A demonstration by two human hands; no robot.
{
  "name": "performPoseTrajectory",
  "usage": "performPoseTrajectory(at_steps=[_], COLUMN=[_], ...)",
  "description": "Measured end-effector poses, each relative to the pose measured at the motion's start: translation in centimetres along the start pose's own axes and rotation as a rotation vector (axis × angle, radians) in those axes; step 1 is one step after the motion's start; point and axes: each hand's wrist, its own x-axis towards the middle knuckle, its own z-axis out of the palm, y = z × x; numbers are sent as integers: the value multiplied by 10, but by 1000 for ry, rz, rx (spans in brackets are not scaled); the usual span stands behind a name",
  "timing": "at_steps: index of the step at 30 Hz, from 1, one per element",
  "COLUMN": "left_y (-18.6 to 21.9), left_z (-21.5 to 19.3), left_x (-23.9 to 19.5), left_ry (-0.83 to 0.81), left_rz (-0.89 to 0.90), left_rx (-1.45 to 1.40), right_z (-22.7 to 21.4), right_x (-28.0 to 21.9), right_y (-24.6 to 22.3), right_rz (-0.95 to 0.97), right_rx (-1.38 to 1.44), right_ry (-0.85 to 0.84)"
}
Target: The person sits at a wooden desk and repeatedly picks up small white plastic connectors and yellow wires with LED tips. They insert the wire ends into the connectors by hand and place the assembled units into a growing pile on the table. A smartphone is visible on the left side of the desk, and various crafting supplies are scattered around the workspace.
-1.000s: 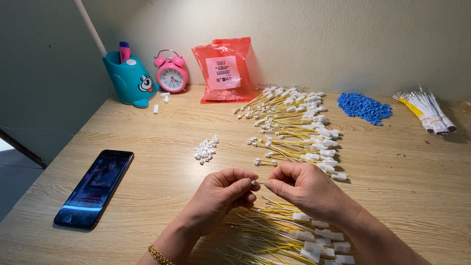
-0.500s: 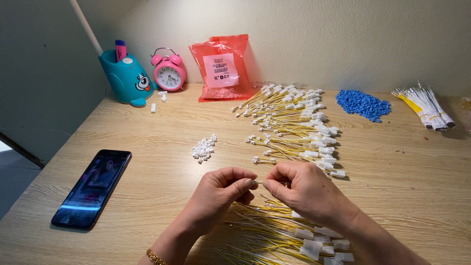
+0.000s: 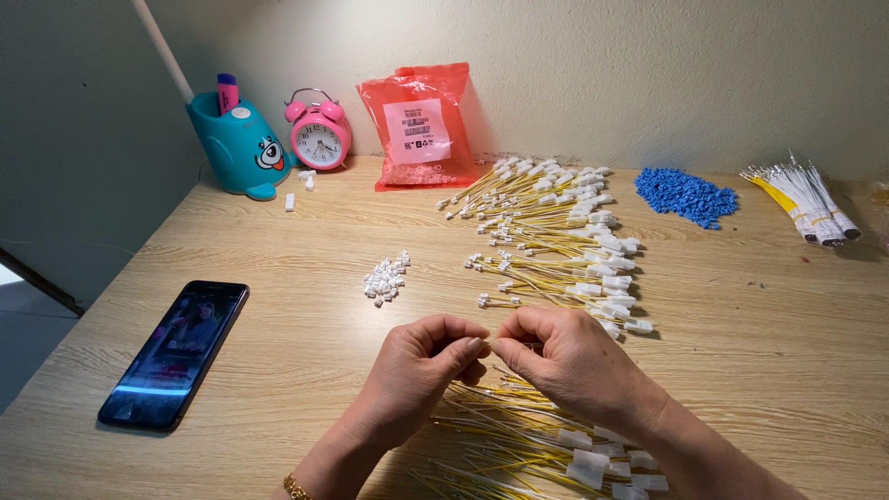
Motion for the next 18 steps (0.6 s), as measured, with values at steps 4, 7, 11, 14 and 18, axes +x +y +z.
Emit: performPoseTrajectory(at_steps=[4, 7, 11, 14, 18], left_y=[6, 5, 8, -1, -10], left_z=[-1, -7, -13, -18, -17], left_x=[3, 8, 10, 10, 11], left_ry=[30, 45, 92, 91, 47], left_rz=[-49, -42, -21, 24, 108], left_rx=[26, -76, 132, 218, 367], right_z=[-3, -16, -32, -34, -39], right_x=[8, 24, 54, 46, -1], right_y=[5, 11, 42, 52, 27], right_rz=[35, 15, -128, -267, -173], right_rx=[54, -39, -185, -219, -222], right_ry=[-12, 38, 179, 188, -17])
